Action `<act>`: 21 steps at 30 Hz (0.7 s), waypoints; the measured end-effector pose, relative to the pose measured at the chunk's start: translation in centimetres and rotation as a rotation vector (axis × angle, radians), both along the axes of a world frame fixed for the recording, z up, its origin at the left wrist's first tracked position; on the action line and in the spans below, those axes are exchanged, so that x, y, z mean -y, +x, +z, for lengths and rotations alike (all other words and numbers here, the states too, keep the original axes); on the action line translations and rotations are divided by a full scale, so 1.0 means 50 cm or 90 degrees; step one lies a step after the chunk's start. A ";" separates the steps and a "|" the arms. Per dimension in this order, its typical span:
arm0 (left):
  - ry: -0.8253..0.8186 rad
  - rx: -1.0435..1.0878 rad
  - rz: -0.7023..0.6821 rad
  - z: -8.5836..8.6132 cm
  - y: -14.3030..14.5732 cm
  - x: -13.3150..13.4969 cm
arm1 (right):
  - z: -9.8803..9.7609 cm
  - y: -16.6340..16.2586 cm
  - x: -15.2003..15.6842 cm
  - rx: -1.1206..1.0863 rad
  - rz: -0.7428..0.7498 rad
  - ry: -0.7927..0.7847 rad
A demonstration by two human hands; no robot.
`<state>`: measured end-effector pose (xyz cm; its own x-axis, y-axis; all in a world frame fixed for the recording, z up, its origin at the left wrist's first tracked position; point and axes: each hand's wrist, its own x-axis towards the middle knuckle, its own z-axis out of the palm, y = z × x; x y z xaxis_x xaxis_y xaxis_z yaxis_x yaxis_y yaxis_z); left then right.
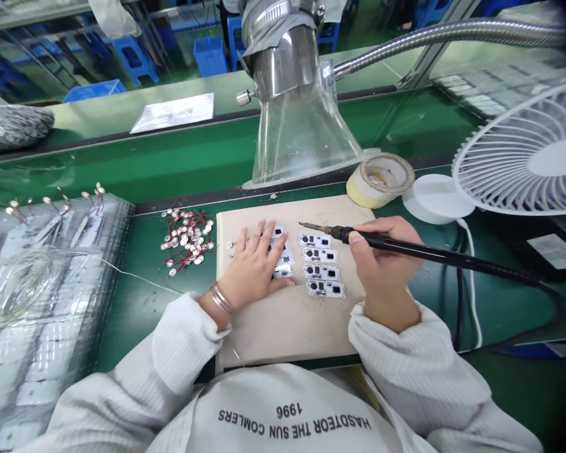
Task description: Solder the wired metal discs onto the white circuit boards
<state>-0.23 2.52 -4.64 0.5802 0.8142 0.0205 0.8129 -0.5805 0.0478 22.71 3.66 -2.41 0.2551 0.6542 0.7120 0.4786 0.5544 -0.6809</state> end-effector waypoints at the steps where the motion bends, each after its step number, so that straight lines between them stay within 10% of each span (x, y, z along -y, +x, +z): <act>1: -0.012 0.007 -0.007 0.002 0.000 -0.009 | -0.001 0.001 0.000 -0.002 -0.001 0.001; 12: -0.057 0.001 -0.053 0.027 -0.042 0.025 | 0.010 0.011 0.008 -0.027 -0.007 0.023; 21: 0.001 0.072 -0.152 -0.001 0.142 0.009 | 0.005 0.018 0.006 0.001 -0.060 0.051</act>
